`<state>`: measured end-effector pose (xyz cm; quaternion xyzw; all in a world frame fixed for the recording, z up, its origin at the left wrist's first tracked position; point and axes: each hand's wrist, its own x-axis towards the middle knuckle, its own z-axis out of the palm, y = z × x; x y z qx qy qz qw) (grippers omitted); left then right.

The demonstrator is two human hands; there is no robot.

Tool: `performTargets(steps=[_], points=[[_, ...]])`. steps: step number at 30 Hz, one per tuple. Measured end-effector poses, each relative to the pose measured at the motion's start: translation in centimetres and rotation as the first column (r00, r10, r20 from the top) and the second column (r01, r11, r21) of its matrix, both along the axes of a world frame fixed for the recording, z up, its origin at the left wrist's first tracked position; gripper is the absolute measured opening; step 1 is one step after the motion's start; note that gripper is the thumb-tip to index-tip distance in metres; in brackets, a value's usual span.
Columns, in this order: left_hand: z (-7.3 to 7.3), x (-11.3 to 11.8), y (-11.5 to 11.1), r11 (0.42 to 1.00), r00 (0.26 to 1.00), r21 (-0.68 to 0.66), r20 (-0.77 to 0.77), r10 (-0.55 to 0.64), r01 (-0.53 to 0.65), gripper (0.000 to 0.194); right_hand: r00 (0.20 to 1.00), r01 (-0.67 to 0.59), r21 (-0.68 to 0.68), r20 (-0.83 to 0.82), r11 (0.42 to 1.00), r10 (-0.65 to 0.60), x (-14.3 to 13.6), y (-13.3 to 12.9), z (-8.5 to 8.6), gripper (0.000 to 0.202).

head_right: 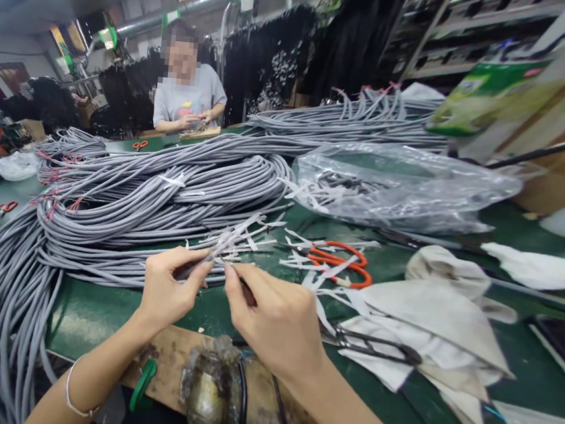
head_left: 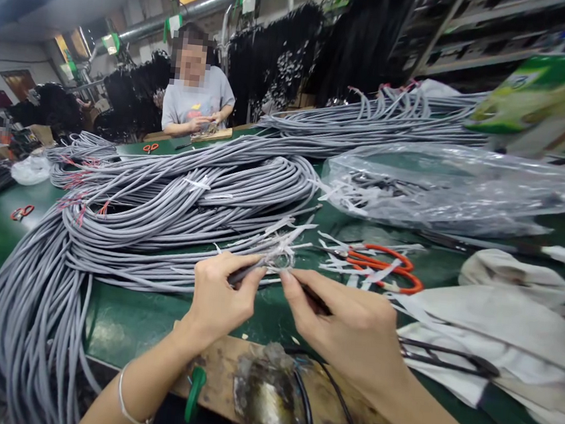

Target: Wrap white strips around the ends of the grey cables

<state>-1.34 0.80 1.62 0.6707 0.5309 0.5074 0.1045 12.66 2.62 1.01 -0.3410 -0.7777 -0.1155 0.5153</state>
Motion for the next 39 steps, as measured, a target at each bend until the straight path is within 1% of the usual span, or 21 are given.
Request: performTargets(steps=[7, 12, 14, 17, 19, 21, 23, 25, 26, 27, 29, 31, 32, 33, 35, 37, 39], points=[[-0.3, 0.2, -0.1, 1.000, 1.000, 0.012, 0.010, -0.017, 0.017, 0.015, 0.996, 0.092, 0.043, 0.001, 0.995, -0.092, -0.5, 0.0, -0.3, 0.037], [-0.8, 0.3, 0.0, 0.995, 0.994, 0.096, -0.102, 0.030, -0.020, 0.013, 0.993, 0.112, 0.047, 0.026, 0.993, -0.114, -0.5, 0.1, -0.5, 0.037], [-1.0, 0.3, 0.0, 0.991, 0.991, 0.128, -0.125, 0.042, -0.026, 0.012, 0.993, 0.116, 0.029, 0.028, 0.993, -0.117, -0.5, 0.1, -0.5, 0.036], [-1.1, 0.3, 0.0, 0.987, 0.995, 0.157, -0.091, 0.040, -0.025, 0.012, 0.994, 0.107, -0.077, -0.013, 0.991, -0.109, -0.5, 0.2, -0.5, 0.036], [-1.0, 0.4, -0.1, 0.989, 0.998, 0.147, -0.059, 0.034, -0.025, 0.012, 0.997, 0.050, -0.211, -0.041, 0.976, -0.060, -0.4, 0.6, -0.5, 0.038], [-0.9, 0.4, -0.3, 0.992, 0.999, 0.127, -0.049, -0.012, 0.018, 0.012, 0.998, -0.014, -0.366, -0.063, 0.931, -0.010, -0.1, 1.4, -0.8, 0.039], [-0.6, 0.4, -0.4, 0.989, 0.995, 0.117, -0.042, -0.088, 0.093, 0.013, 0.996, -0.016, -0.483, -0.081, 0.875, -0.026, 0.4, 2.6, -1.2, 0.038], [-0.2, 0.2, -0.4, 0.987, 0.992, 0.101, -0.004, -0.126, 0.126, 0.015, 0.993, 0.021, -0.538, -0.085, 0.842, -0.079, 0.9, 3.7, -1.5, 0.037], [-0.1, 0.0, -0.4, 0.991, 0.993, 0.079, 0.024, -0.113, 0.111, 0.016, 0.991, 0.036, -0.545, -0.086, 0.838, -0.099, 1.1, 4.1, -1.6, 0.037], [0.1, -0.2, -0.3, 0.995, 0.995, 0.048, 0.044, -0.085, 0.083, 0.018, 0.990, 0.041, -0.531, -0.091, 0.846, -0.105, 1.2, 4.4, -1.5, 0.035], [0.3, -0.5, -0.1, 1.000, 0.999, -0.007, 0.041, -0.020, 0.020, 0.023, 0.991, 0.033, -0.432, -0.104, 0.901, -0.086, 1.1, 4.2, -1.2, 0.031], [0.5, -0.7, -0.1, 0.999, 1.000, -0.031, -0.011, 0.020, -0.020, 0.026, 0.991, 0.017, -0.258, -0.122, 0.966, -0.050, 0.6, 3.2, -0.7, 0.026], [0.5, -0.8, -0.1, 0.999, 0.999, -0.029, -0.039, 0.028, -0.029, 0.026, 0.992, 0.008, -0.158, -0.126, 0.987, -0.028, 0.3, 2.7, -0.5, 0.023], [0.5, -0.8, -0.1, 0.999, 0.998, -0.027, -0.063, 0.032, -0.034, 0.027, 0.993, -0.002, -0.070, -0.119, 0.998, -0.006, 0.0, 2.1, -0.3, 0.021], [0.5, -0.7, -0.2, 0.999, 0.995, -0.018, -0.097, 0.034, -0.036, 0.026, 0.996, -0.022, 0.055, -0.086, 0.998, 0.027, -0.4, 1.2, 0.0, 0.016], [0.3, -0.6, -0.3, 0.999, 0.993, -0.008, -0.117, 0.034, -0.035, 0.024, 0.999, -0.015, 0.117, -0.036, 0.993, 0.019, -0.5, 0.8, 0.1, 0.013], [0.2, -0.5, -0.3, 1.000, 0.992, 0.000, -0.126, 0.022, -0.023, 0.023, 1.000, 0.025, 0.132, -0.009, 0.991, -0.024, -0.2, 0.9, 0.1, 0.011]])
